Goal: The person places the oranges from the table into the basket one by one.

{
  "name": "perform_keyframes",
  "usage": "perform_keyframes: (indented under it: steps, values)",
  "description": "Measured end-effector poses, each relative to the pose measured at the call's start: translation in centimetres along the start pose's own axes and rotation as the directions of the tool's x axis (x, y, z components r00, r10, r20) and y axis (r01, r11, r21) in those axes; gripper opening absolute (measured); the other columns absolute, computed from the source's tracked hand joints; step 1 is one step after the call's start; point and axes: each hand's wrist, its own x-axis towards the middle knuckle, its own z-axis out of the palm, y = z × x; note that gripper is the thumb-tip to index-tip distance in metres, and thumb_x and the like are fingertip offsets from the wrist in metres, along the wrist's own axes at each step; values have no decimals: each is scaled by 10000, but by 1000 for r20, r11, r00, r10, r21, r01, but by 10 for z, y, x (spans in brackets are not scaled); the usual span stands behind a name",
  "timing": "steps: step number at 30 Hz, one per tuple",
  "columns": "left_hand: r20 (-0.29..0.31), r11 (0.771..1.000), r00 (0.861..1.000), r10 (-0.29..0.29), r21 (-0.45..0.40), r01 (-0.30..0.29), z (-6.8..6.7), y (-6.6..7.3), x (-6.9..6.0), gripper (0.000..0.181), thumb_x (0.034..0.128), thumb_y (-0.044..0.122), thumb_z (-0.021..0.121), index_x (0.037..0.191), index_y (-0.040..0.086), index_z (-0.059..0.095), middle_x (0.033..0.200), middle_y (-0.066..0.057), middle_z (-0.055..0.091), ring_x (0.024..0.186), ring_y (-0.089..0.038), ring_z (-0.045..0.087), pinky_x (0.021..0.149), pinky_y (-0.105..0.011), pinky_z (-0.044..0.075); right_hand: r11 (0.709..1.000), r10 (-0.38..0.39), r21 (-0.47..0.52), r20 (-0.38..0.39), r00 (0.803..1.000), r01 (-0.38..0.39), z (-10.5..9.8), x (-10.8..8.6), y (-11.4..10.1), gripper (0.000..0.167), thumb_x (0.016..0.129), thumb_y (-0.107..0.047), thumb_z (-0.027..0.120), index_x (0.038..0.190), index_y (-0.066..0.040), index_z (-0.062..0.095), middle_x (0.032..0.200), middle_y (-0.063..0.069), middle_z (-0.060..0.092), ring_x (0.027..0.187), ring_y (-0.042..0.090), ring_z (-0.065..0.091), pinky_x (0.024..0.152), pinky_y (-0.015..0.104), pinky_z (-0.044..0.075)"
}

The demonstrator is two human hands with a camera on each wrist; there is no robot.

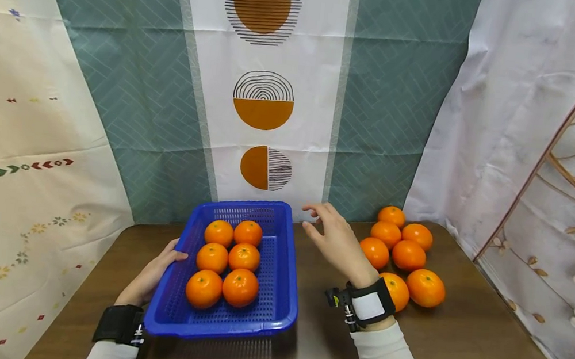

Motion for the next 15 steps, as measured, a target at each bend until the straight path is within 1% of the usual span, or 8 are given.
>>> perform_keyframes:
  steps: [2,4,6,7,9,10,13,15]
  values:
    - [2,1000,1000,0,12,0,0,0,0,586,1071,259,453,1601,210,207,1491,-261,401,1081,-318,649,862,-468,598,997,50,-56,-23,998,-51,-5,-5,5,304,1010,-136,681,1308,-83,648,1113,104,628,986,284,643,853,483,556]
    - [2,1000,1000,0,20,0,-1,1,0,586,1074,258,446,1602,206,198,1490,-268,398,1076,-316,648,862,-469,599,987,118,-107,-17,993,-119,-10,-10,8,289,1024,-169,662,1301,-91,637,1139,125,621,1017,319,636,870,508,544]
    - [-3,1000,1000,-5,26,5,-2,0,0,578,1077,256,443,1599,208,202,1489,-267,395,1068,-314,648,858,-468,599,967,201,-159,7,980,-198,-17,-14,10,275,1034,-212,644,1280,-91,623,1171,147,609,1057,342,623,872,527,534]
    - [-4,1000,1000,-7,29,7,-2,1,-1,574,1079,259,442,1598,210,203,1490,-265,393,1067,-313,648,856,-467,600,954,246,-182,22,969,-238,-20,-16,11,277,1037,-228,635,1271,-82,611,1185,170,597,1060,362,613,866,538,529]
    - [0,1000,1000,-12,28,12,-3,1,-2,572,1084,265,440,1599,214,197,1500,-266,382,1068,-315,648,858,-472,600,919,340,-235,60,939,-317,-28,-19,14,304,1037,-257,629,1256,-52,581,1192,220,566,1047,405,591,852,554,513]
    - [5,999,1000,-13,30,13,-3,2,-2,576,1087,271,439,1603,215,191,1509,-264,374,1073,-313,647,863,-472,600,898,386,-260,81,919,-354,-32,-21,15,329,1035,-272,630,1251,-33,565,1202,246,549,1047,428,575,857,564,502]
    - [20,999,1000,-15,36,15,-3,3,-2,591,1094,294,441,1614,218,170,1527,-265,361,1083,-307,652,871,-472,600,838,504,-312,130,854,-447,-45,-27,19,424,1021,-317,642,1250,16,511,1224,324,484,1055,502,534,888,598,461]
    - [25,999,1000,-17,44,16,-3,4,-1,595,1096,308,444,1615,221,165,1525,-266,365,1076,-301,658,867,-468,603,801,566,-334,155,810,-496,-52,-32,23,521,1007,-354,648,1285,50,472,1286,378,431,1123,567,486,935,639,428]
